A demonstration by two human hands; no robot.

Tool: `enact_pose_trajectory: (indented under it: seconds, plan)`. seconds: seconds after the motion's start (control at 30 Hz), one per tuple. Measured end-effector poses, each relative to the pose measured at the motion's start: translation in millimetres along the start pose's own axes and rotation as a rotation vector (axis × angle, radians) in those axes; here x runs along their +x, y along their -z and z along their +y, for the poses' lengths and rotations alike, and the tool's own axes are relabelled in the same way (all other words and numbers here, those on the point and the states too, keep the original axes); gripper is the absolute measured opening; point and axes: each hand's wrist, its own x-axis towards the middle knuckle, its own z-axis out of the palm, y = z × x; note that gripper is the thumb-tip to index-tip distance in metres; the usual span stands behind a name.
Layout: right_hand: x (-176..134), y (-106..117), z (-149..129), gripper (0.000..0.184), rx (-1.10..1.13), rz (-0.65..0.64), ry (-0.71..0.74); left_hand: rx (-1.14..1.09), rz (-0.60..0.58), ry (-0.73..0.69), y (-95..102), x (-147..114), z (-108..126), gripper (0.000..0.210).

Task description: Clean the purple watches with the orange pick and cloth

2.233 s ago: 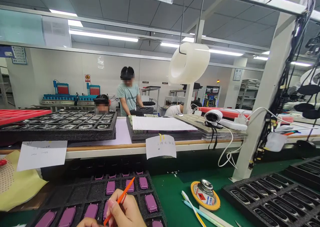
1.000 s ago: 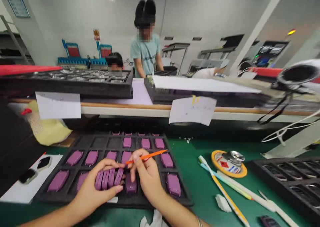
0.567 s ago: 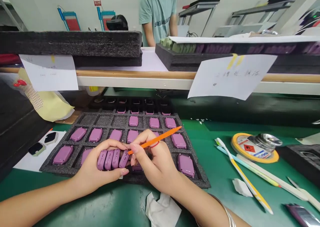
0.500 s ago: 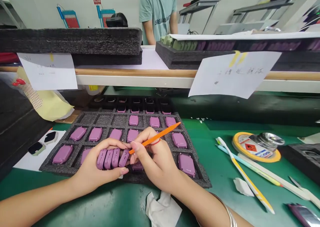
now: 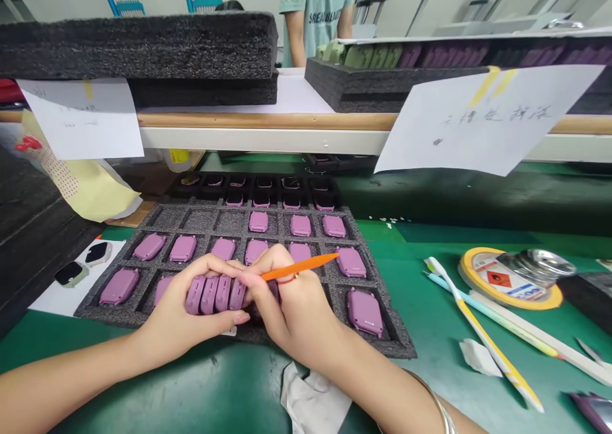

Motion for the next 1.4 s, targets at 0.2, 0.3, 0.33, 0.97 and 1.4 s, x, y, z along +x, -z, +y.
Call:
enact_pose_trajectory:
  seconds: [0.2, 0.3, 0.33, 0.97, 1.4]
  plan:
    - [-1.4, -6.1, 3.5, 0.014, 0.073, 0.095, -0.032, -0.081, 0.06, -0.022, -2.8, 1.9, -2.0, 0.041]
    - [-5.3, -7.2, -4.0, 0.011, 0.193, 0.182, -0.158, -0.084, 0.126, -0.036, -3.3, 2.7, -1.8, 0.041]
    - [-7.2, -7.2, -6.7, 0.014, 0.206, 0.179, -0.173, -0.084, 0.149, -0.043, -3.6, 2.9, -1.6, 0.041]
    - [-21.6, -3.0, -5.2, 0.019, -0.13, -0.083, 0.232, -0.068, 0.215, -0.023, -3.1, 3.4, -1.9, 0.036]
    - [-15.3, -17.3, -16.6, 0.022, -0.558, -0.067, 0.353, -0.046, 0.214, -0.031, -4.9, 6.5, -3.9, 0.035]
